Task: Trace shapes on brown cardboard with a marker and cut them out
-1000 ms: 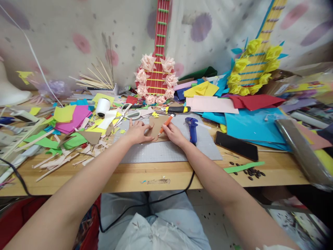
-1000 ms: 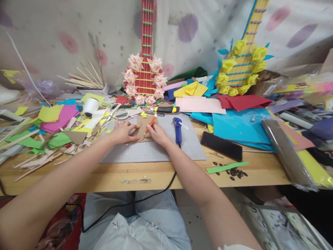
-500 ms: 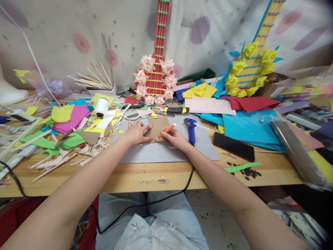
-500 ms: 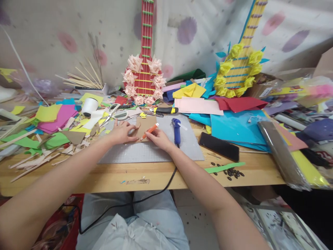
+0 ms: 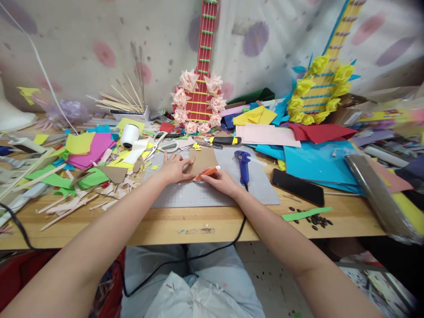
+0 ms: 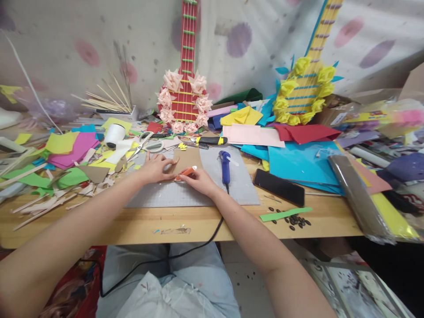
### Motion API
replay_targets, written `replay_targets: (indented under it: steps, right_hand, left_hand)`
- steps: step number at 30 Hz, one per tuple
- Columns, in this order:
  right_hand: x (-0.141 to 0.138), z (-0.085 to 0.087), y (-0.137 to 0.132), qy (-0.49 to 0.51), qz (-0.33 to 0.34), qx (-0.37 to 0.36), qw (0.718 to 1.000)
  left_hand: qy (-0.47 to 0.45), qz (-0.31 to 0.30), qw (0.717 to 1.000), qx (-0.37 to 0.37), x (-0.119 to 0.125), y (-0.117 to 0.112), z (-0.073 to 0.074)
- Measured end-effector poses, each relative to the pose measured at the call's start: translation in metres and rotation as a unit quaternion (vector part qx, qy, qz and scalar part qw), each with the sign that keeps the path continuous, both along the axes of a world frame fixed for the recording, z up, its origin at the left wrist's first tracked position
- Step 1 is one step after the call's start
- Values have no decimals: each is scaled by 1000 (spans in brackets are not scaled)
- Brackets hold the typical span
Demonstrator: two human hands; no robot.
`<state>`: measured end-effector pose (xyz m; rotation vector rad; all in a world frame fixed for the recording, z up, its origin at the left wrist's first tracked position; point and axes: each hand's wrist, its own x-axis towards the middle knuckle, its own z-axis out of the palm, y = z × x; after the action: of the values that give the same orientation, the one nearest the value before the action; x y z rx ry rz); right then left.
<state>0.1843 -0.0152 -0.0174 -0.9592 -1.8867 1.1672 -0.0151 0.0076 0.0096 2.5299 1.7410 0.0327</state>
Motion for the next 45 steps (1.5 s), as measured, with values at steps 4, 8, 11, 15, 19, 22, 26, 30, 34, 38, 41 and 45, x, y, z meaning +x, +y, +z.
replay_targets:
  steps: [4,8,11,15,19,22,26,30,34,38,41,45]
  right_hand:
    - [1,2,-3,-18,17,18,1000]
    - [4,3,-3,-40,19,42,998]
    - [7,1,0,-27,24,36,999]
    - [9,-3,7,-1,-5,22,1000]
    - [11,-4,15,-11,-40,9,999]
    - [11,-3,20,-20,-66,0,998]
    - [10,-5,24,-5,-81,-21,997]
    - [8,-7,26,29,-93,-29,995]
    - [7,-6,23,55,-101,-29,993]
    - [1,0,19,101,-67,-40,992]
    - [-8,4,18,115,-42,-17,992]
    - [-21,4,18,106,-46,15,993]
  left_hand:
    - [-1,3,1000,-5,0,1,-1]
    - [0,3,1000,-6,1,1,1]
    - [5,11,1000,-10,2,0,3]
    - [12,12,1000,-12,3,0,3]
    - [12,5,1000,-5,2,2,1]
    - [9,-1,1000,-2,1,3,0]
    - [10,2,1000,-8,2,3,2]
    - [14,4,1000,-12,2,2,3]
    - [16,1,1000,-11,2,2,3]
    - [17,2,1000,-10,2,2,3]
    - [7,-2,1000,-7,1,1,2]
    - [2,-3,1000,1,0,1,1]
